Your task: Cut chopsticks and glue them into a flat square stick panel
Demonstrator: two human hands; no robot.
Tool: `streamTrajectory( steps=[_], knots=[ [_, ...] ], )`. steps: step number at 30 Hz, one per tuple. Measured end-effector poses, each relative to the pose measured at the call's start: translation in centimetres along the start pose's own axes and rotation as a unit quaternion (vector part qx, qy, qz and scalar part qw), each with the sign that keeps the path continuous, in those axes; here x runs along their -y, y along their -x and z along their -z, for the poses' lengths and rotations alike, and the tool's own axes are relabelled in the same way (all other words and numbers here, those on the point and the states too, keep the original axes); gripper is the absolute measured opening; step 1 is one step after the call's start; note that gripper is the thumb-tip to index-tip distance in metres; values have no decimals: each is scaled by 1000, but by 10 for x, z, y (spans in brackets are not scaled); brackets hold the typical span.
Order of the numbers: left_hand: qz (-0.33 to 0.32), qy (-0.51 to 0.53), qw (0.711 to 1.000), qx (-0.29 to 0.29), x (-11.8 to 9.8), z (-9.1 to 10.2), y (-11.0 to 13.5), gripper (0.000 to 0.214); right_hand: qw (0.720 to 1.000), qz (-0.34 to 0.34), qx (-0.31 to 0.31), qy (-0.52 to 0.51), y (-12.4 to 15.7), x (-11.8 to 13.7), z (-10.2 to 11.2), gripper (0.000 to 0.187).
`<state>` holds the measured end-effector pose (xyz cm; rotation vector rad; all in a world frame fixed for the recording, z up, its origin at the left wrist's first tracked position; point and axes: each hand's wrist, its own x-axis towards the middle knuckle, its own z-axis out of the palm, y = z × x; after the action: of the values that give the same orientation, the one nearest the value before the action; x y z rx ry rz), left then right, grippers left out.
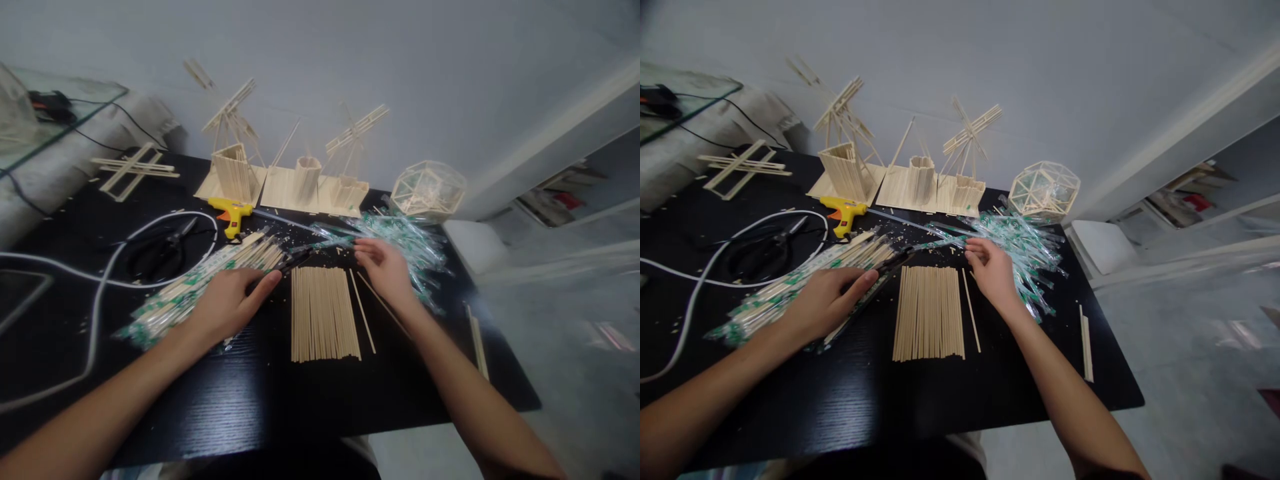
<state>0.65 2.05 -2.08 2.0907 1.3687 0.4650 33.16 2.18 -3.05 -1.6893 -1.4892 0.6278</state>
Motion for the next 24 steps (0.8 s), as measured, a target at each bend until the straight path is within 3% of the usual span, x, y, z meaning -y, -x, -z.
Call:
streamTrajectory(
  steps=[5, 9, 20, 24],
  knots=[
    [-4, -11, 1000, 1, -1, 2, 1, 69, 990, -45, 50, 121, 26, 4, 35, 11],
    [-8, -18, 1000, 13, -3, 1, 2, 68, 975, -82, 103, 181, 53, 1, 49, 14],
    [-12, -10, 1000, 6, -4, 0, 2, 67, 980, -84, 146, 102, 54, -4, 24, 8],
    [-5, -19, 1000, 14, -5, 0, 2, 66, 980, -117, 158, 44, 60, 3, 20, 13]
  ],
)
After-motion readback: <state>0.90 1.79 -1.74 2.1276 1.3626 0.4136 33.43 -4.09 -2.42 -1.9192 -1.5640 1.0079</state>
